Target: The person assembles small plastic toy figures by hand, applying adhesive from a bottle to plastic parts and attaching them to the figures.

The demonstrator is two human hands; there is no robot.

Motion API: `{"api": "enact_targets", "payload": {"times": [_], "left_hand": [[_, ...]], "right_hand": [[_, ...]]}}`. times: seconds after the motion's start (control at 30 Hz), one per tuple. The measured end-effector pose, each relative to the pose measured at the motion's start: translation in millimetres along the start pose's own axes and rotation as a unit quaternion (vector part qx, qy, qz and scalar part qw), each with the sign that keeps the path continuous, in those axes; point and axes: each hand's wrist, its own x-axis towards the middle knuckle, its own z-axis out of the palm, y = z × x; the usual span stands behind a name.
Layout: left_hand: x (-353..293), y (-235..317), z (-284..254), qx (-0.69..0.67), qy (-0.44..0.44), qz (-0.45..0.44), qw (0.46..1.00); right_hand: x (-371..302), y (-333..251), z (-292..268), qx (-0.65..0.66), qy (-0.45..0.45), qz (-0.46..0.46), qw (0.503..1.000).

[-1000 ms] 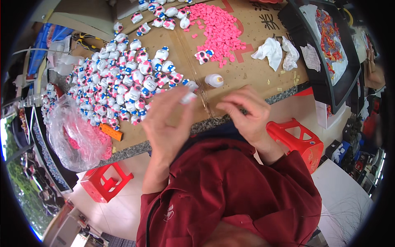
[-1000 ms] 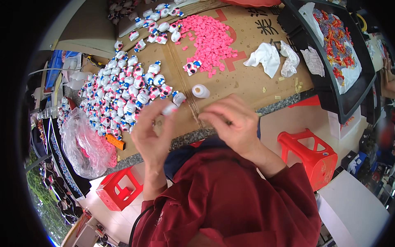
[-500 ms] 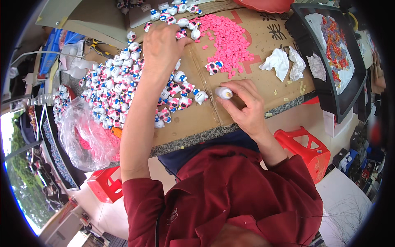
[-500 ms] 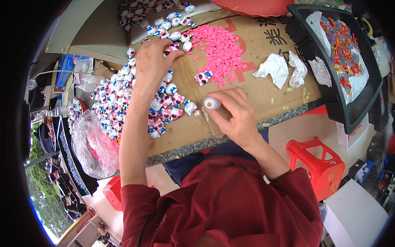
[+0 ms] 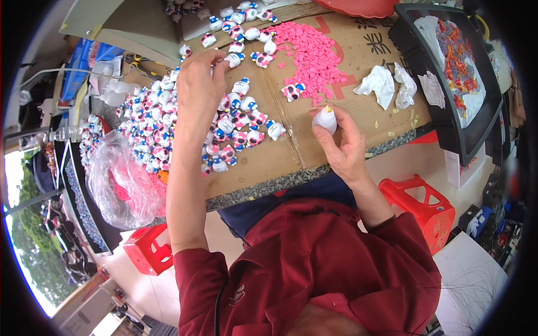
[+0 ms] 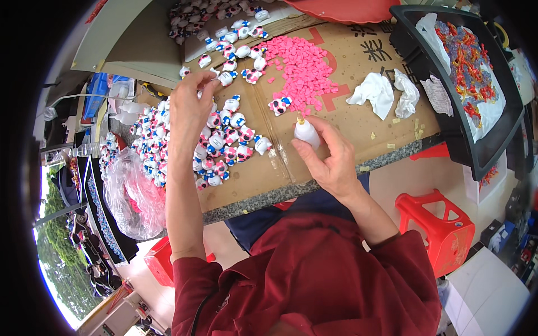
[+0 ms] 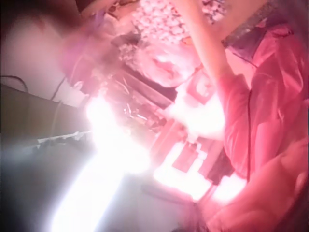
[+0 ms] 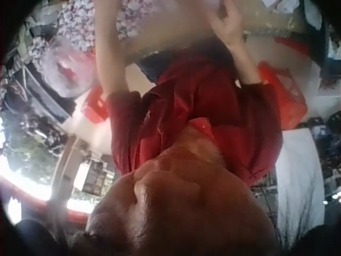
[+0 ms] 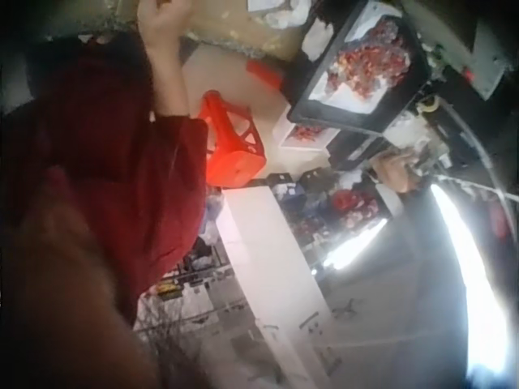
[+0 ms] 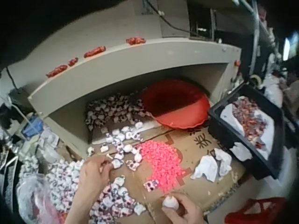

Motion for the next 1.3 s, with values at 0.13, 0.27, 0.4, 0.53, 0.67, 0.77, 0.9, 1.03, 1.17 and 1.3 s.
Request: {"api": "enact_targets", "payload": {"times": [0.13,0.27,0.4,0.53,0.67,0.77,0.9,1.03,1.17,1.3], "left_hand": [[23,-5,20,0.033,0.017,0.027,0.999],[35,0,30,0.047,-0.041,-0.042,0.997],[31,15,13,-0.011,-0.064,-0.081,0.995],[-7,36,-20,-0.393,-0.058,-0.141,0.907],[-79,47,-23,-0.611,-0.125,-0.209,0.753],[-118,52,-9,-0.666,-0.101,-0.261,0.691],[-137,70,-4,-0.658,-0.021,-0.214,0.722],[-146,66,0,-0.63,-0.041,-0.222,0.743],[-146,64,3,-0.597,-0.037,-0.213,0.773],[-147,64,3,-0.593,-0.043,-0.216,0.775]], "right_hand": [[-1,0,-1,-0.018,-0.009,0.018,1.0],[-1,3,-2,-0.01,-0.01,0.003,1.0],[1,3,-3,0.011,-0.009,-0.033,0.999],[1,-1,-7,0.008,-0.013,-0.046,0.999],[-6,-11,-12,0.055,-0.007,-0.011,0.998],[-2,-27,-20,0.008,-0.053,-0.056,0.997],[-3,-40,-21,-0.057,-0.088,-0.139,0.985],[-2,-47,-20,-0.065,-0.117,-0.151,0.979],[-3,-43,-16,-0.069,-0.122,-0.152,0.978],[-3,-42,-14,-0.069,-0.124,-0.144,0.979]]}}
